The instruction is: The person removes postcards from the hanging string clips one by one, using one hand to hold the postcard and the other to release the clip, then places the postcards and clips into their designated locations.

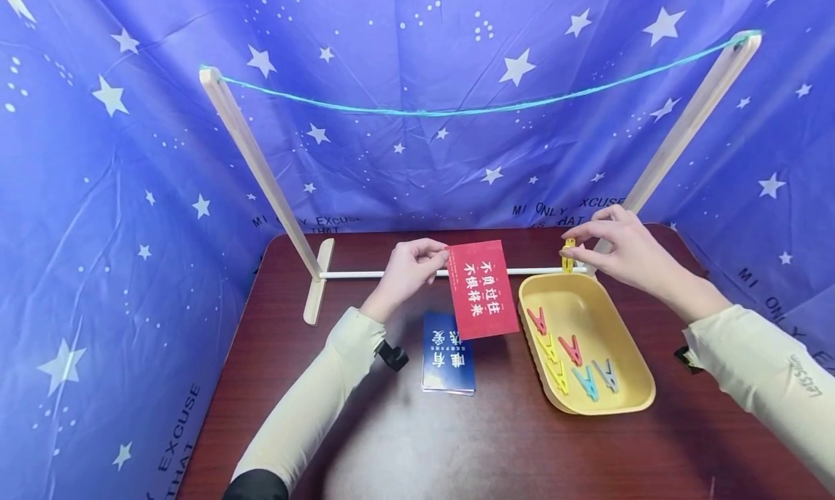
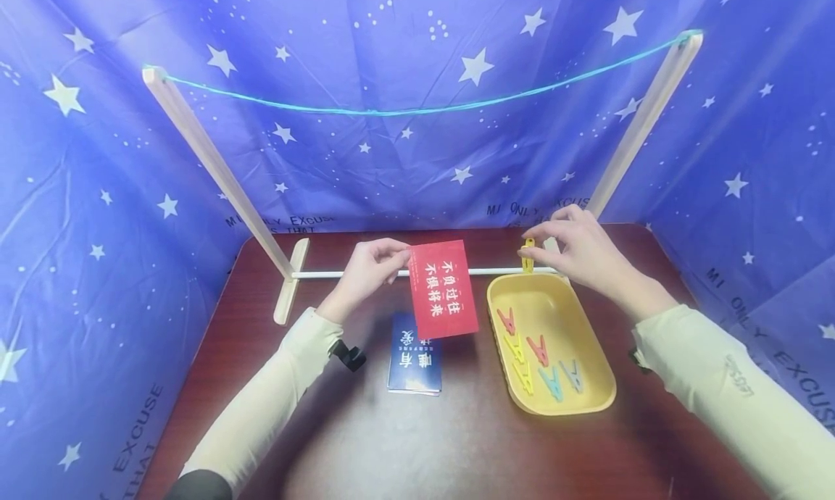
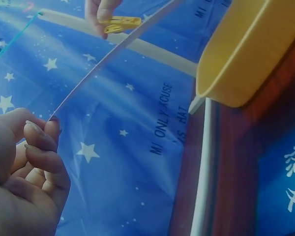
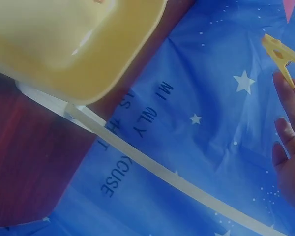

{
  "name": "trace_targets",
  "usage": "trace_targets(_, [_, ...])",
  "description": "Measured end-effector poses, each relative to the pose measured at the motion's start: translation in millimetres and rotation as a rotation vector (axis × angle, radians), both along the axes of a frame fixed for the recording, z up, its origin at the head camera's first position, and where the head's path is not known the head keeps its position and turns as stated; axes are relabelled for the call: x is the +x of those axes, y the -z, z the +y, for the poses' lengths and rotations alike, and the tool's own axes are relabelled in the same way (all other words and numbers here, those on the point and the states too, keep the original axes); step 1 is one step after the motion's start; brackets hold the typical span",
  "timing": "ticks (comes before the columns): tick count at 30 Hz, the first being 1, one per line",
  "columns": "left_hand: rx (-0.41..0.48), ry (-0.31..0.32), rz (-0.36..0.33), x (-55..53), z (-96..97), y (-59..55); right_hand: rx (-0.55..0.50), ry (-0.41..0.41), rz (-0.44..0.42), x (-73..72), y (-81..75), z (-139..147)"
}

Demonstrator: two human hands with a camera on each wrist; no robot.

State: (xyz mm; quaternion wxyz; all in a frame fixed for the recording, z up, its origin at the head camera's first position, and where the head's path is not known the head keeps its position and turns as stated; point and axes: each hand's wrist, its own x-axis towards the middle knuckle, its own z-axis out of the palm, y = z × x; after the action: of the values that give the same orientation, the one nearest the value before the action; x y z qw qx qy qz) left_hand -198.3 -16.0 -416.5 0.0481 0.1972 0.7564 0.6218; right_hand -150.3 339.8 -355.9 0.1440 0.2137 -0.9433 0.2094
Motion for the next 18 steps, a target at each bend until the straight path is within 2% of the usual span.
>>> trace_targets(7, [-0.012,-0.002,-0.026,-0.8,-5.5,12.6,0.0,-0.012,0.01,1.8,17.6,3.4])
trace_targets(13, [-0.026,0.007,-0.057,0.7,-6.4,19.8,-0.002,0.031,-0.048,3.8,29.7,7.7])
trace_targets(18, [-0.04,0.016,-0.053,1.3,-7.9,26.2,0.011,0.043,-0.068,4.9,40.8,11.2])
